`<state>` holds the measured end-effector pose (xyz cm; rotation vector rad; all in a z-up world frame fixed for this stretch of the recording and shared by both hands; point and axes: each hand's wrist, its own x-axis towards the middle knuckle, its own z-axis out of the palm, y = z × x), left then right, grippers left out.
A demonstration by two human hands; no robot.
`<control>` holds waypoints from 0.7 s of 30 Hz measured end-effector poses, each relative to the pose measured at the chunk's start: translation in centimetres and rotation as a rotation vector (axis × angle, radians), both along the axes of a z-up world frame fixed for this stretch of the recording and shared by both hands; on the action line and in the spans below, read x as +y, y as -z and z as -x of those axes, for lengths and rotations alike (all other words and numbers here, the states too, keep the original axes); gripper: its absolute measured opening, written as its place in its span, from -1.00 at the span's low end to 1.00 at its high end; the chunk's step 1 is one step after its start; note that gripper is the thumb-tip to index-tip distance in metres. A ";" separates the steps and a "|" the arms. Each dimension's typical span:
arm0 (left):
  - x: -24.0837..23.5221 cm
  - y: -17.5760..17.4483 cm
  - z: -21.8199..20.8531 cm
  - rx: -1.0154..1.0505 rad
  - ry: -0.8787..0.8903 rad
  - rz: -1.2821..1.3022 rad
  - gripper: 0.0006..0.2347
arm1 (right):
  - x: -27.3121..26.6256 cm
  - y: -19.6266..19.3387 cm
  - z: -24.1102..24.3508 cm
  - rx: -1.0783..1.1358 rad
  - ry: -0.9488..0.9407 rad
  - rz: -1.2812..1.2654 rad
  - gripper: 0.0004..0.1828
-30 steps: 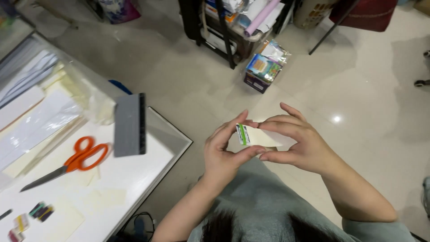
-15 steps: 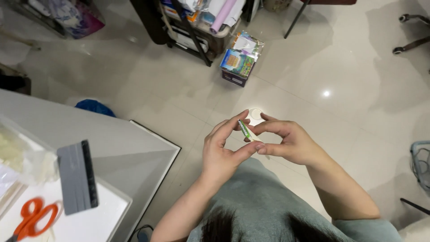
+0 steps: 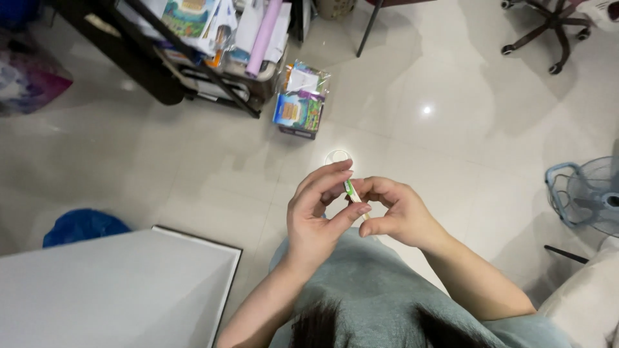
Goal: The person assembles miniature books by wrapping small printed paper pieces around folded paper cores and securing them with rubber bands. They use a paper cutter to trim the edges of the assembled units and then continue wrapping additional pieces.
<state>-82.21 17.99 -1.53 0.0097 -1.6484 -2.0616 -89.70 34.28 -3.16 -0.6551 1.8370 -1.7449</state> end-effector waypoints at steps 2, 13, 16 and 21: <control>-1.0 -0.3 2.6 -0.009 0.030 0.001 -0.57 | -0.6 0.8 2.2 0.003 0.009 -0.028 -0.25; -5.0 -1.9 12.4 -0.013 0.014 0.171 -0.59 | -4.3 -1.3 9.7 -0.221 0.066 0.214 -0.51; -4.8 -1.6 14.2 -0.013 0.012 0.199 -0.62 | -3.1 -0.7 11.5 -0.160 0.050 0.178 -0.44; -2.8 -1.0 15.9 0.126 -0.025 0.230 -0.69 | -2.7 -2.9 14.0 -0.094 0.040 0.182 -0.38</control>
